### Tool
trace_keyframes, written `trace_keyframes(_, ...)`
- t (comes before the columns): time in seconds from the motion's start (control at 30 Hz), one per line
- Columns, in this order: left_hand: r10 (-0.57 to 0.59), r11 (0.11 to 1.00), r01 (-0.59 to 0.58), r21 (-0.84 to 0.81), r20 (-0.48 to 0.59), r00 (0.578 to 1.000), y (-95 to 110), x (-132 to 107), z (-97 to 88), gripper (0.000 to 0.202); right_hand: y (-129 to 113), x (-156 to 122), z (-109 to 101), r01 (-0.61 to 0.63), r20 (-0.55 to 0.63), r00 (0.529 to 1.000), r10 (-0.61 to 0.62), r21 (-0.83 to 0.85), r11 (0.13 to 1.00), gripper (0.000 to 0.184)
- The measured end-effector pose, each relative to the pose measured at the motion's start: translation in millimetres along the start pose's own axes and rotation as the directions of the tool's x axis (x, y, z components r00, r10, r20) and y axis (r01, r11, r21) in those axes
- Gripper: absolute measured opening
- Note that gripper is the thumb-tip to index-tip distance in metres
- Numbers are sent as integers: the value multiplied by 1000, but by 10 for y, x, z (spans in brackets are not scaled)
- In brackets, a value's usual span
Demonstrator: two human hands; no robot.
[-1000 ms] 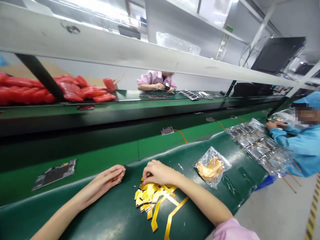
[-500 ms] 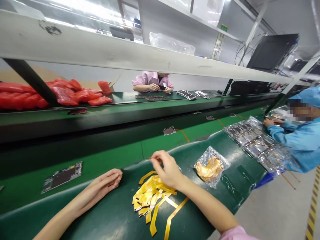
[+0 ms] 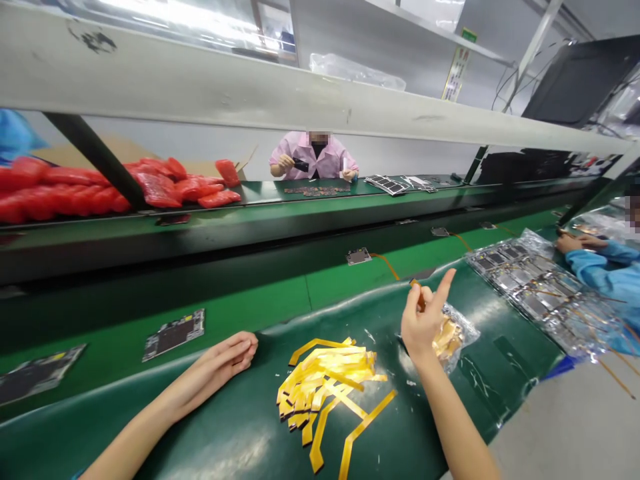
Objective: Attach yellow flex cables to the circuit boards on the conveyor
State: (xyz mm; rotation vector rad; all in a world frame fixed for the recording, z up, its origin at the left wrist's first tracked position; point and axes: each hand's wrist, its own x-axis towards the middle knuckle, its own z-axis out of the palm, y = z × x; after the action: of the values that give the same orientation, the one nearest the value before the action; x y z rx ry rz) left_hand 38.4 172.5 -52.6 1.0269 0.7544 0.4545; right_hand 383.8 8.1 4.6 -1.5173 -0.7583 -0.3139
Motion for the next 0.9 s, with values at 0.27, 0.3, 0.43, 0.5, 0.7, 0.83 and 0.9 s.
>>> trace_keyframes(0.27, 1, 1000, -1, -6, -7, 1000, 29, -22, 40, 28, 39, 69, -57, -34, -42, 998, 36, 49, 998, 81)
trace_keyframes(0.3, -1, 1000, 1, -7, -9, 1000, 28, -22, 38, 27, 34, 67, -60, -35, -41, 998, 37, 48, 998, 81)
trace_keyframes(0.43, 4, 1000, -5, -16, -11, 1000, 2, 4, 4, 25, 46, 61, -59, -24, -42, 999, 25, 19, 1000, 80)
trace_keyframes(0.5, 19, 1000, -19, -11, -6, 1000, -12, 23, -6, 26, 75, 56, -61, -19, -40, 999, 20, 22, 1000, 80)
trace_keyframes(0.7, 109, 985, -108, 134, 1, 994, -23, -4, 86, 30, 274, 54, -104, -25, -39, 999, 28, 72, 997, 84)
trace_keyframes(0.83, 166, 948, -139, 286, -73, 983, 91, -55, 11, 29, 371, 78, -95, -23, -97, 995, 29, 59, 998, 83)
trace_keyframes(0.9, 204, 905, -135, 403, -133, 970, 246, -102, -192, 34, 345, 87, -82, -21, -110, 994, 28, 58, 998, 80)
